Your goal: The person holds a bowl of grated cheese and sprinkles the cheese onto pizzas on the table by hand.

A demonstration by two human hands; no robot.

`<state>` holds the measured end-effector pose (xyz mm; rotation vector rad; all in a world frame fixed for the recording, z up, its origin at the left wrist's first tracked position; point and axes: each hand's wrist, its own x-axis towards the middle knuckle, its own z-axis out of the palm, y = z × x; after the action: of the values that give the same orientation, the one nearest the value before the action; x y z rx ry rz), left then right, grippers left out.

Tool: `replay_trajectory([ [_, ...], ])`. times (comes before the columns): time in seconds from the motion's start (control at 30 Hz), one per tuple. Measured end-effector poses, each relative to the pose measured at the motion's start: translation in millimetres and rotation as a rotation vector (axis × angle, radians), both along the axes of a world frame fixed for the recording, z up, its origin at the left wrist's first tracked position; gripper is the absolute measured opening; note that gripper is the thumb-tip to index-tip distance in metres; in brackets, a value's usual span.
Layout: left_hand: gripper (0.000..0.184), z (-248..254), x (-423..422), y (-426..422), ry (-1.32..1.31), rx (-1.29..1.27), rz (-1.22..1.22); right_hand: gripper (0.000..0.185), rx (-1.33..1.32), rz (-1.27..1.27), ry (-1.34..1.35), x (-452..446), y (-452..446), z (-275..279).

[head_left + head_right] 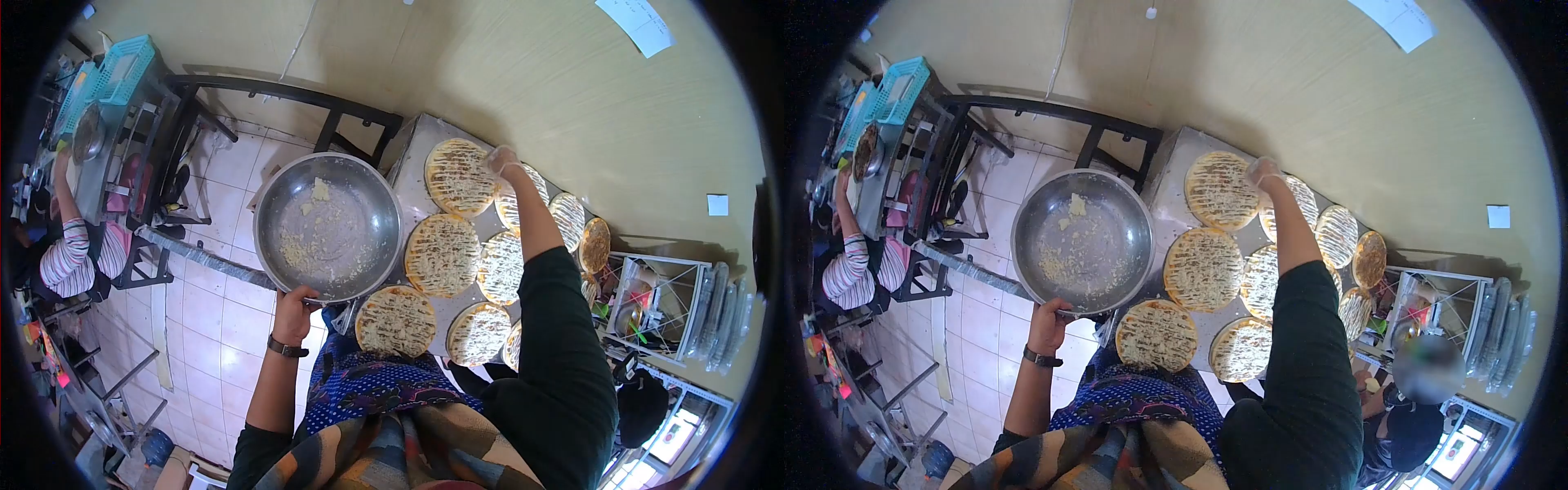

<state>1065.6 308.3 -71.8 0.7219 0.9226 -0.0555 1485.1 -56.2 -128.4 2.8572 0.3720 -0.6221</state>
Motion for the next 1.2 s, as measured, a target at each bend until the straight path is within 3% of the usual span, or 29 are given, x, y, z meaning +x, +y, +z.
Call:
replay_trajectory([
  [0.13, 0.053, 0.6, -0.9, -0.4, 0.029, 0.018, 0.014, 0.021, 0.282, 0.126, -0.052, 26.0, 8.8, -11.2],
  [0.2, 0.052, 0.7, -2.4, -0.9, 0.033, 0.024, 0.035, 0.017, 0.410, -0.045, -0.013, 32.1, 25.6, -13.6],
  [0.4, 0.052, -1.6, -5.6, -0.6, 0.037, 0.012, 0.039, 0.021, 0.220, 0.058, 0.237, 9.8, 81.1, 17.4],
  [0.53, 0.051, 3.6, -3.7, -1.3, 0.022, 0.016, 0.038, 0.022, 0.350, 0.147, 0.248, 5.0, 76.8, 20.5],
  [0.6, 0.051, 1.7, -6.0, 1.0, 0.025, 0.002, 0.015, 0.020, 0.011, 0.260, -0.048, 15.8, 63.1, 6.1],
  [0.63, 0.051, 2.0, -6.6, 1.2, 0.025, 0.003, 0.017, 0.020, 0.012, 0.261, -0.048, 17.5, 59.8, 2.9],
  [0.7, 0.050, 4.2, -5.6, 0.7, 0.013, 0.009, 0.025, 0.020, 0.107, 0.096, 0.127, 12.9, 59.1, 7.3],
  [0.83, 0.057, 2.9, -8.1, 3.1, 0.016, -0.030, 0.047, 0.020, 0.244, 0.077, 0.233, -1.0, 64.2, 18.8],
  [0.9, 0.050, 1.9, -9.6, 4.1, 0.012, 0.004, 0.007, 0.019, 0.441, -0.190, 0.313, 2.5, 65.9, 2.9],
  [0.93, 0.050, 2.4, -9.7, 4.0, 0.012, 0.004, 0.006, 0.019, 0.441, -0.191, 0.313, 3.8, 63.9, -9.8],
  [1.0, 0.050, 6.1, -8.8, 3.5, 0.011, 0.010, 0.009, 0.018, 0.417, 0.404, 0.378, 5.4, 55.4, -35.7],
  [1.1, 0.050, 11.4, -7.3, 2.2, 0.026, 0.012, 0.014, 0.016, 0.409, 0.171, 0.469, -29.6, 73.1, 15.3],
  [1.2, 0.051, 6.9, -9.4, 2.8, 0.015, 0.002, -0.009, 0.027, 0.358, 0.053, 0.463, -45.1, 68.0, 20.1],
])
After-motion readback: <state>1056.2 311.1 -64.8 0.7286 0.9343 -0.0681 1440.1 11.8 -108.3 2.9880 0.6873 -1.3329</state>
